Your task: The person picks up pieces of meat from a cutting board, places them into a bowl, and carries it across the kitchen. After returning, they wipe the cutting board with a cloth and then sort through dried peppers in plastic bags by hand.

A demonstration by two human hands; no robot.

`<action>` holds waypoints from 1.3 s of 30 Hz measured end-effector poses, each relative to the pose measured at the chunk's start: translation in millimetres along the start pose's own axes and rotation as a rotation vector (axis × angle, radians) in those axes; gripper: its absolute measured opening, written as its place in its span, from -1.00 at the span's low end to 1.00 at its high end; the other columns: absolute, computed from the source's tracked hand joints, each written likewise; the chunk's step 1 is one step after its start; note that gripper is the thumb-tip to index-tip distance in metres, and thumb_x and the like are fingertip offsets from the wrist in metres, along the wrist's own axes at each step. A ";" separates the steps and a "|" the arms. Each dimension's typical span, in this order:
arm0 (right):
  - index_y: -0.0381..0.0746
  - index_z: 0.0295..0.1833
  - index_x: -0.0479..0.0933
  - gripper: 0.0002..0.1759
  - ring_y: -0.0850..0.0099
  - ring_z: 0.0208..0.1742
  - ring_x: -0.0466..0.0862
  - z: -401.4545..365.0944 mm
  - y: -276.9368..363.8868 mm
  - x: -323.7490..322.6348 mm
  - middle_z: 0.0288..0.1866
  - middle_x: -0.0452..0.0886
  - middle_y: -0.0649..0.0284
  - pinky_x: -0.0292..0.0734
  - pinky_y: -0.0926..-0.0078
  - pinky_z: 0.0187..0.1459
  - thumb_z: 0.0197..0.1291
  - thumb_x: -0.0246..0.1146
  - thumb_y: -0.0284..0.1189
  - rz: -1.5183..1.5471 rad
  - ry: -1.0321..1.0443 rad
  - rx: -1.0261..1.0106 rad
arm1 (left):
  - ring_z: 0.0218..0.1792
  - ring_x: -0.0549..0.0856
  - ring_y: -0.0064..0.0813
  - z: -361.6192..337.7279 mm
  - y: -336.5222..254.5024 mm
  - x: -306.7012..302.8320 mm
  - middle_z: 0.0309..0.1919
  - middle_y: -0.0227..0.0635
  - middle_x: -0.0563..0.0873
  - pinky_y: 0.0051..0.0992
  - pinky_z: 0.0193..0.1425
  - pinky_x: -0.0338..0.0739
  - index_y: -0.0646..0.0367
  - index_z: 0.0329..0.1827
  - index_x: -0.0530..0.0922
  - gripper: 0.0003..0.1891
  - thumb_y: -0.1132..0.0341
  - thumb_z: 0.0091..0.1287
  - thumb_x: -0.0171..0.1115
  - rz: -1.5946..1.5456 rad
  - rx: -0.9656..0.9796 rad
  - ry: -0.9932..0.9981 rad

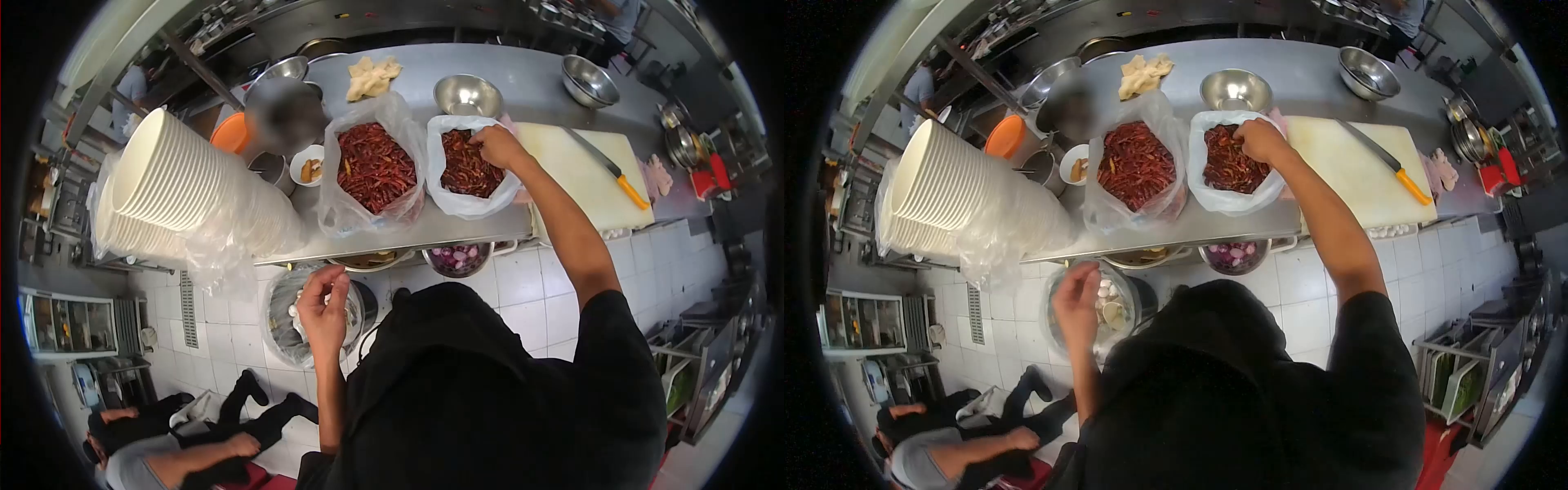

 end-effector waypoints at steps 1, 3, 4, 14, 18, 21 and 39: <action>-0.19 -0.01 0.74 -0.55 0.04 0.16 0.63 -2.4 1.3 3.5 0.02 0.71 -0.03 0.49 0.22 0.26 -0.07 0.21 -0.65 0.008 0.023 0.000 | -0.28 0.59 -0.62 6.9 -0.2 -2.7 -0.20 -0.38 0.71 -0.58 -0.14 0.49 0.27 -0.07 0.69 -0.86 0.46 0.36 0.32 0.008 -0.001 0.017; -0.17 -0.01 0.74 -0.58 0.06 0.18 0.61 -9.7 4.5 10.1 0.03 0.71 0.02 0.47 0.21 0.28 -0.05 0.23 -0.60 0.033 0.062 0.019 | -0.28 0.60 -0.61 22.3 0.7 -3.4 -0.19 -0.35 0.72 -0.58 -0.14 0.50 0.28 -0.08 0.69 -0.86 0.47 0.35 0.32 0.002 0.032 0.068; -0.17 -0.02 0.74 -0.60 0.06 0.18 0.60 -12.3 6.9 12.1 0.04 0.71 0.04 0.46 0.20 0.29 -0.03 0.24 -0.57 0.044 0.082 0.024 | -0.28 0.60 -0.60 29.7 1.7 -2.1 -0.19 -0.34 0.73 -0.57 -0.13 0.50 0.28 -0.09 0.69 -0.86 0.47 0.34 0.32 -0.002 0.048 0.088; -0.23 -0.18 0.73 -0.78 0.01 0.04 0.61 -22.2 -2.9 55.9 -0.17 0.64 0.00 0.47 0.11 0.19 0.06 0.27 -0.49 -0.038 -0.035 -0.070 | -0.24 0.66 -0.50 77.0 -12.4 40.4 -0.14 -0.25 0.74 -0.53 -0.11 0.53 0.28 -0.09 0.69 -0.85 0.51 0.30 0.34 -0.032 0.183 0.198; -0.26 -0.16 0.73 -0.80 0.04 -0.09 0.65 -27.2 -5.4 33.9 -0.18 0.69 0.03 0.54 0.17 0.04 0.10 0.28 -0.53 0.121 -0.153 -0.035 | -0.17 0.69 -0.47 86.0 -29.0 72.8 -0.12 -0.23 0.75 -0.52 -0.08 0.54 0.28 -0.08 0.70 -0.83 0.51 0.27 0.38 -0.045 0.215 0.252; -0.31 -0.13 0.71 -0.84 0.27 -0.27 0.67 -39.6 14.1 -11.8 -0.25 0.72 0.15 0.57 0.35 -0.14 0.19 0.30 -0.53 0.573 -0.219 0.094 | -0.13 0.70 -0.36 92.6 -50.1 102.8 -0.10 -0.21 0.74 -0.45 -0.01 0.56 0.26 -0.07 0.70 -0.76 0.49 0.19 0.44 0.031 0.272 0.231; -0.33 -0.13 0.67 -0.86 0.68 -0.35 0.54 -53.6 113.8 -46.3 -0.38 0.64 0.41 0.45 0.69 -0.29 0.36 0.28 -0.46 1.315 -0.007 0.004 | -0.32 0.70 -0.21 117.8 -73.7 154.9 -0.34 -0.21 0.71 -0.34 -0.20 0.58 0.25 -0.16 0.69 -0.84 0.53 0.20 0.41 0.085 0.513 0.086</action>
Point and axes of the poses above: each hand's wrist, its own z-axis towards the middle knuckle, its own x-axis out of the palm, y = z × x, the point moved 1 cm from there along z, towards the middle knuckle
